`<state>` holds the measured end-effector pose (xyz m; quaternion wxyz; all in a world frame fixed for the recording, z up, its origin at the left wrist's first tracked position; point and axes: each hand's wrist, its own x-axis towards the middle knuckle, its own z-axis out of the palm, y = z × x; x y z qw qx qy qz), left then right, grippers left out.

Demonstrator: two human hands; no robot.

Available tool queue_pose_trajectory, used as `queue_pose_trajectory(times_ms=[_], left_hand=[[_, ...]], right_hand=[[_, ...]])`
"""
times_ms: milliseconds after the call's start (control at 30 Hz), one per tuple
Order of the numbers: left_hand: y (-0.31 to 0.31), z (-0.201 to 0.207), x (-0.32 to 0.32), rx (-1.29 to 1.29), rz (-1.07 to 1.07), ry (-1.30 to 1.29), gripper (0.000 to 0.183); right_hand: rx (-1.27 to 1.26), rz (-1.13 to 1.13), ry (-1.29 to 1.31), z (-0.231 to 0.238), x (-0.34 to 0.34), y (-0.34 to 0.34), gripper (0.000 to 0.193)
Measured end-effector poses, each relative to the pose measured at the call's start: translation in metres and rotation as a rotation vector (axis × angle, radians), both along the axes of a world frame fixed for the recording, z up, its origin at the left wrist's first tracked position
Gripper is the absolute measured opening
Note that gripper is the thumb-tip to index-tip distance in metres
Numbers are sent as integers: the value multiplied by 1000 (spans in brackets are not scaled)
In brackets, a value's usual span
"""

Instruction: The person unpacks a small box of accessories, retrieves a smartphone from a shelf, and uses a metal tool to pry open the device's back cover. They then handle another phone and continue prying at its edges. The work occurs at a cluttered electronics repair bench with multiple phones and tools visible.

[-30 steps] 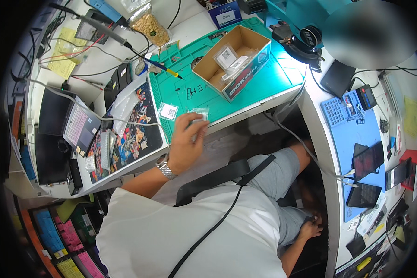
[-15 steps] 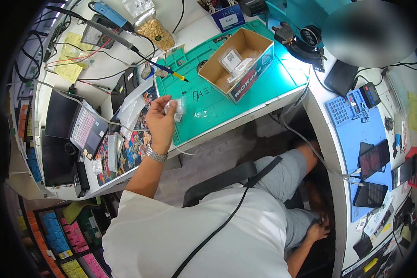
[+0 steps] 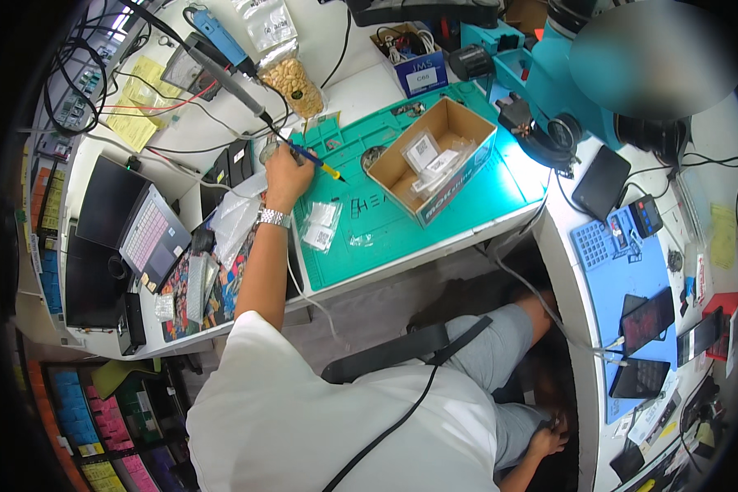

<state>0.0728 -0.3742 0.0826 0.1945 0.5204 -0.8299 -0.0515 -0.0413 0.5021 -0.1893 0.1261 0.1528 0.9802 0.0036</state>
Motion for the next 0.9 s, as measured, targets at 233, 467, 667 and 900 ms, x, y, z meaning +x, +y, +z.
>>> queue_pose_trajectory(times_ms=[233,467,667,900], left_hand=[[-8,-6,10,31,14,132,60],[1,10,17,121,0,232,62],[0,25,42,189,-16,-49,54],[4,23,31,123,-127,-2,54]], right_hand=[[30,-15,-62,25,-2,-22,52],[118,-52,-131,16,-9,-18,60],[161,-18,-139,0,-21,7,65],[195,4,-148,-1,-20,3,61]])
